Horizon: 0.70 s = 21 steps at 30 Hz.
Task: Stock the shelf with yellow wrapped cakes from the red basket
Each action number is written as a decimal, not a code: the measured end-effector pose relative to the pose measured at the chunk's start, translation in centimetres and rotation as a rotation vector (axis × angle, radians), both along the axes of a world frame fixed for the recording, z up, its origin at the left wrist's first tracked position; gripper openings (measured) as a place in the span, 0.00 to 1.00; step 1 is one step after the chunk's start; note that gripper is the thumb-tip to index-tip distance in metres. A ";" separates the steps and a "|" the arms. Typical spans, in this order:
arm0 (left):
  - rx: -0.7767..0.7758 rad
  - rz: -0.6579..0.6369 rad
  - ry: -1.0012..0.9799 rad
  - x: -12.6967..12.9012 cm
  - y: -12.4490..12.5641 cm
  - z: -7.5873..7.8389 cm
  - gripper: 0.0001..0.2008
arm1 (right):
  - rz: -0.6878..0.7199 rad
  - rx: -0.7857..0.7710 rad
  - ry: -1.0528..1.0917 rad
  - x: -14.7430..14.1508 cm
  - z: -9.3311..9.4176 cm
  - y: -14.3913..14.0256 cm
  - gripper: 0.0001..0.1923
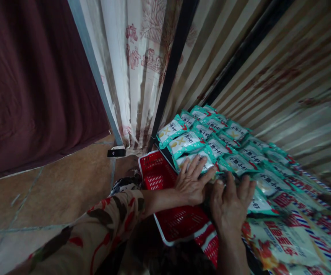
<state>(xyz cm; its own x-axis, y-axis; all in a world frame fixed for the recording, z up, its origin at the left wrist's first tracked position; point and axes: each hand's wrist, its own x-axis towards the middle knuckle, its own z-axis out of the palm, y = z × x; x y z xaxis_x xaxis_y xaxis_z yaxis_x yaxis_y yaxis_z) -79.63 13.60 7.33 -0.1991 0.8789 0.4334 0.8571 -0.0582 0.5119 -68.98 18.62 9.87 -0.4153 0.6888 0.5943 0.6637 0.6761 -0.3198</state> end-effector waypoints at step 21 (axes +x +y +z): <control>-0.056 0.016 -0.058 -0.9 -1.4 0.5 0.30 | -0.126 0.002 -0.030 -1.2 0.5 -2.2 0.27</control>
<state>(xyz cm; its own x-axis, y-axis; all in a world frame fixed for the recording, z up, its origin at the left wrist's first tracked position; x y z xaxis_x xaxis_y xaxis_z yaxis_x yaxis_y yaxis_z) -80.55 12.17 7.86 -0.2365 0.8979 0.3712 0.8266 -0.0149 0.5626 -70.15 16.47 10.38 -0.3434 0.7355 0.5840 0.7528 0.5874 -0.2971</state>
